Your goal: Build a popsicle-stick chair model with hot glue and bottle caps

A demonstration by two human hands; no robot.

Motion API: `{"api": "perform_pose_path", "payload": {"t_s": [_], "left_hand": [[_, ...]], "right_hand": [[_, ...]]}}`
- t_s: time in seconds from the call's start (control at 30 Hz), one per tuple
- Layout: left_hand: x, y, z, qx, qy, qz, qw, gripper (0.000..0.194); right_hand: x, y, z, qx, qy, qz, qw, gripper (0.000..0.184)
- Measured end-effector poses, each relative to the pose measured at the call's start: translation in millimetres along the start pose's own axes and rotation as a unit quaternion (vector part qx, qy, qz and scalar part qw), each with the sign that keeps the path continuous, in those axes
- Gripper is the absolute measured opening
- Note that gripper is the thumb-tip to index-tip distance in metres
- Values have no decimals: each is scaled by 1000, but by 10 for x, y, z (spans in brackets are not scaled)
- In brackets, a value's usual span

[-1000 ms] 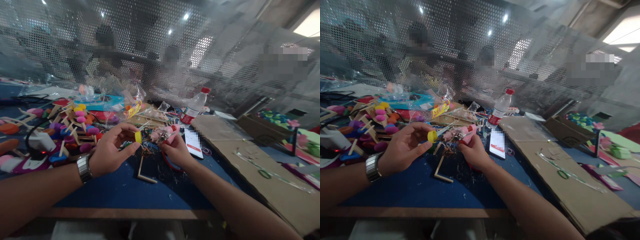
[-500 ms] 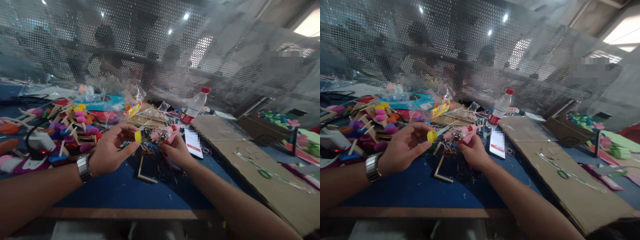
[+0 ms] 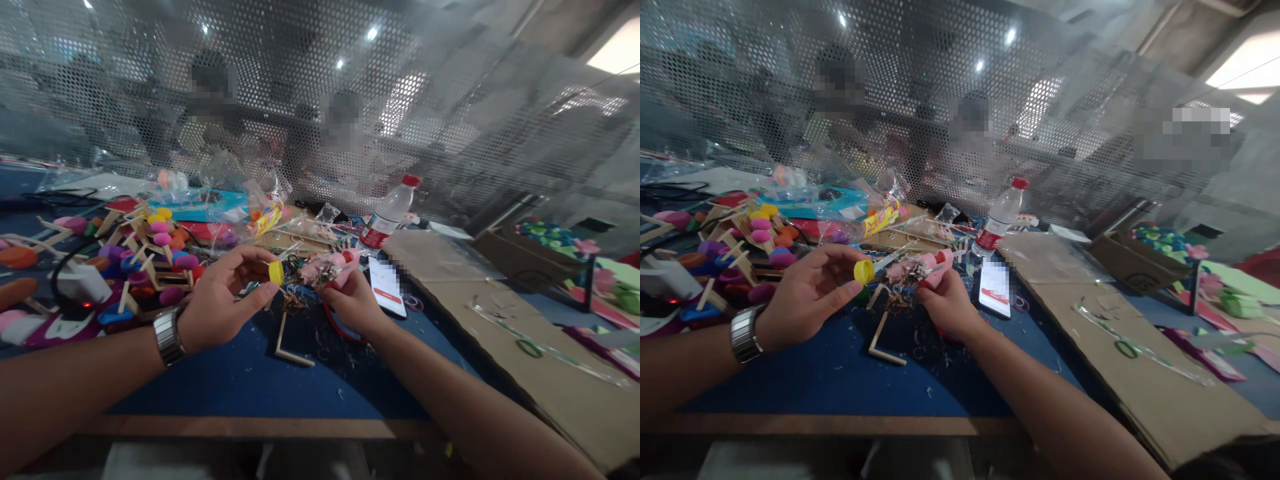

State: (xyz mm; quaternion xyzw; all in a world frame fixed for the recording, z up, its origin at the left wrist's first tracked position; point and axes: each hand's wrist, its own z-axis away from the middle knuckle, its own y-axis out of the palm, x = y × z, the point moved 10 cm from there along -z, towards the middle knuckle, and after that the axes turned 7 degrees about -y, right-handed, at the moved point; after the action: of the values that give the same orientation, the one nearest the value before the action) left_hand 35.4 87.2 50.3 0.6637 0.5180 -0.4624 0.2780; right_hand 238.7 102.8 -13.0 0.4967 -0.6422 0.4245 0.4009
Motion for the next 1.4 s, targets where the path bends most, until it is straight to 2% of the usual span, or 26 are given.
{"api": "perform_pose_path", "payload": {"t_s": [0.37,1.2,1.4], "left_hand": [[29,-5,1,-3,-9,15,1000,24],[65,-22,-7,-9,-22,19,1000,24],[96,-24,1,-7,-38,18,999,25]], "right_hand": [[16,-8,4,-2,8,7,1000,15],[84,-1,-17,9,-22,21,999,12],[38,-17,-23,9,-17,19,1000,11]]}}
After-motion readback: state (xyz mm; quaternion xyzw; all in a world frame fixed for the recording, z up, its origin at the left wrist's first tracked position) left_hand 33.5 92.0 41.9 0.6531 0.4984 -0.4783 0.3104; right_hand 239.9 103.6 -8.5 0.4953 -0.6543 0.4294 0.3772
